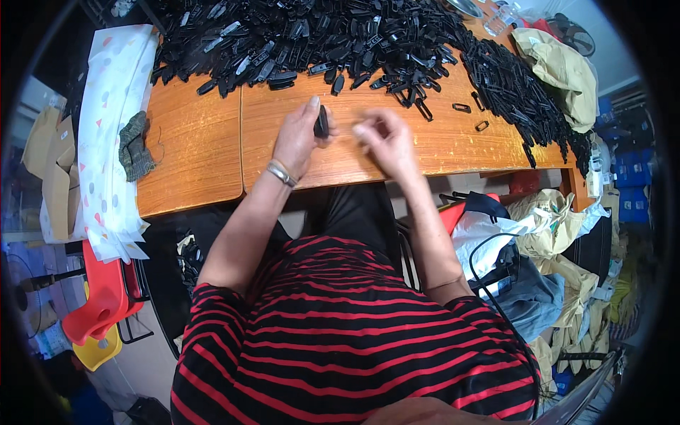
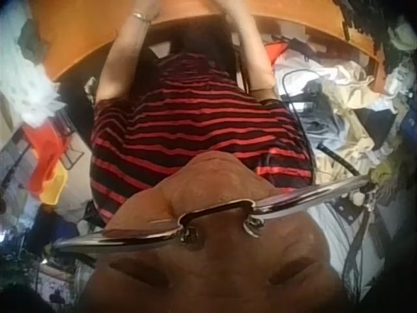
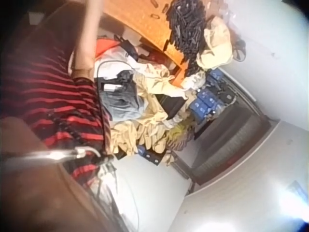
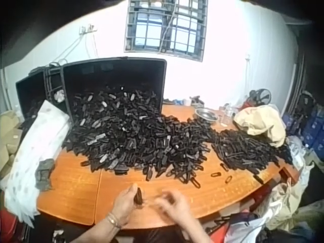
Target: Assembling small black plastic hardware components by hand at a workbench.
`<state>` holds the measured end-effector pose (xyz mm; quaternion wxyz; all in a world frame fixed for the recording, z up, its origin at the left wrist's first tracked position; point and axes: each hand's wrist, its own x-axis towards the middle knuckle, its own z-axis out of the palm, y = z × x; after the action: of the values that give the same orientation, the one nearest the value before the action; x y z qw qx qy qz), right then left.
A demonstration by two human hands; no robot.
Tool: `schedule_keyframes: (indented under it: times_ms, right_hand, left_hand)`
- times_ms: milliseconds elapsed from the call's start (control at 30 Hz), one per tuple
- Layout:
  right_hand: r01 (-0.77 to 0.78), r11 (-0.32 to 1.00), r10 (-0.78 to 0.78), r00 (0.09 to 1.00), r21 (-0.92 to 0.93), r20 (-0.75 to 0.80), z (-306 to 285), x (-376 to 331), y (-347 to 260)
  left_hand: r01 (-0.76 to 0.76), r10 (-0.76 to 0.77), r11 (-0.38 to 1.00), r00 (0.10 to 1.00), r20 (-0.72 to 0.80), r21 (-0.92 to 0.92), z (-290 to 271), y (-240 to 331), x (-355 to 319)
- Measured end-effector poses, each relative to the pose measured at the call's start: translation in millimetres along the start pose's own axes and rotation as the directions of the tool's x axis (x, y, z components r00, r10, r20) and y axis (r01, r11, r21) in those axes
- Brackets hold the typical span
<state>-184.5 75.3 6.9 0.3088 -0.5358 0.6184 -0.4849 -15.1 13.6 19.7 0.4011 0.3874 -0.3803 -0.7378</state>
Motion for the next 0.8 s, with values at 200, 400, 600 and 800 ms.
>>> schedule_keyframes:
  times_ms: [200,400,600,800]
  right_hand:
    - [-0.241,0.656,-0.137,0.894,-0.715,-0.427,-61.9,50.4,12.7]
    - [-0.091,0.636,-0.092,0.977,-0.767,-0.192,-46.0,60.2,8.4]
    - [0.155,0.785,-0.210,0.978,-0.600,-0.021,-21.8,35.2,-0.2]
    - [0.165,0.788,-0.216,0.976,-0.594,-0.015,-18.7,30.2,-4.3]
  left_hand:
    - [-0.514,0.491,0.477,0.829,0.269,0.713,-4.5,11.0,64.2]
    - [-0.483,0.418,-0.247,0.730,0.542,0.840,0.9,17.3,84.9]
    - [-0.484,0.307,-0.344,0.752,0.584,0.805,-16.2,23.9,63.5]
    - [-0.350,0.270,-0.185,0.880,0.390,0.918,-29.7,38.8,27.6]
